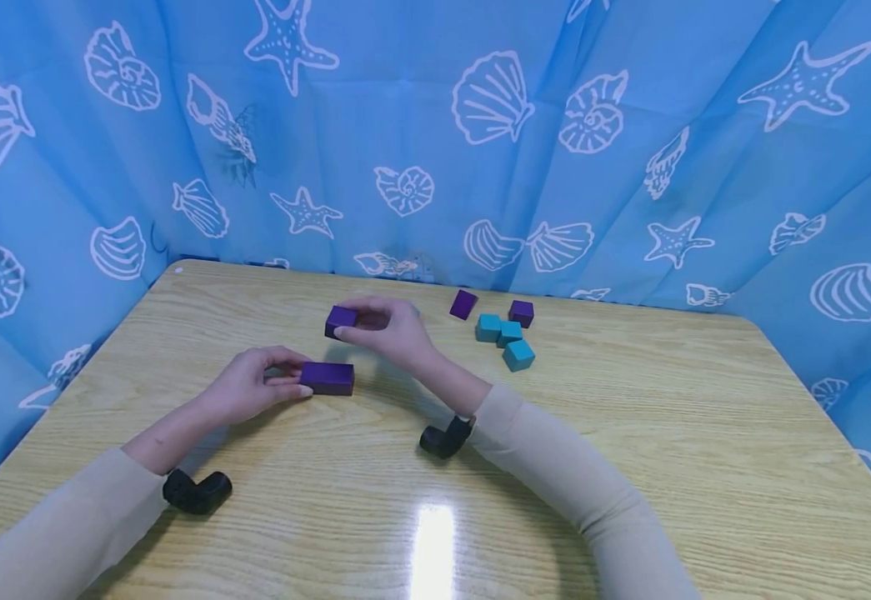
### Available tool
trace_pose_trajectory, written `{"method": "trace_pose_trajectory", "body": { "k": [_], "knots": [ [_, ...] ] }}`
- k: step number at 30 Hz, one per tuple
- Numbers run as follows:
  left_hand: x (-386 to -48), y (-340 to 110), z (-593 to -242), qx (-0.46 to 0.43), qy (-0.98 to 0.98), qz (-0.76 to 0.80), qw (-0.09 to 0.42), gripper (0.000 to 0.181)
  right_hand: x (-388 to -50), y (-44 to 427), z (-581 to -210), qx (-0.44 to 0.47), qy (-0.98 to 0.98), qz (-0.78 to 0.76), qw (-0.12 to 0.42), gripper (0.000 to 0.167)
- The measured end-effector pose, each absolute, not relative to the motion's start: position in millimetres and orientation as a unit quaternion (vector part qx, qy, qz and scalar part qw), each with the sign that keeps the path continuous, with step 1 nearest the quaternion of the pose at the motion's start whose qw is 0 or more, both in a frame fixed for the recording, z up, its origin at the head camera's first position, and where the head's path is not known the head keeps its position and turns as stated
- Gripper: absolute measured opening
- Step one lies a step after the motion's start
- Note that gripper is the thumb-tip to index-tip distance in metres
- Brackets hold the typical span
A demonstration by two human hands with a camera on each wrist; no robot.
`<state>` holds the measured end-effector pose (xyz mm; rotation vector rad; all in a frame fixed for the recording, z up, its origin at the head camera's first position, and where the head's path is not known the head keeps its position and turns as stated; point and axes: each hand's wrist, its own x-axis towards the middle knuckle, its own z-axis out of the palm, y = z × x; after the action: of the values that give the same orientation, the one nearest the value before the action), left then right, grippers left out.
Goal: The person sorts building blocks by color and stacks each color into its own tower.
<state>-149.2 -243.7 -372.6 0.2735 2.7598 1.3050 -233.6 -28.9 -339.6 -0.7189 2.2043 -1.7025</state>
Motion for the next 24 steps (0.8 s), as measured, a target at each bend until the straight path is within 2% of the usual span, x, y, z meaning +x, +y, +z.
{"method": "trace_pose_trajectory", "body": {
  "k": [17,24],
  "knots": [
    [-149.4,-244.1,-371.7,0.091,0.898,0.429,0.045,0.036,-218.6,-37.4,-347.2,-0.288,0.762,-0.549,0.188,0.037],
    [-149.0,-244.2,-372.1,0.092,0.899,0.426,0.044,0.033,-215.9,-40.2,-350.4,-0.304,0.763,-0.538,0.189,0.036]
  ]
}}
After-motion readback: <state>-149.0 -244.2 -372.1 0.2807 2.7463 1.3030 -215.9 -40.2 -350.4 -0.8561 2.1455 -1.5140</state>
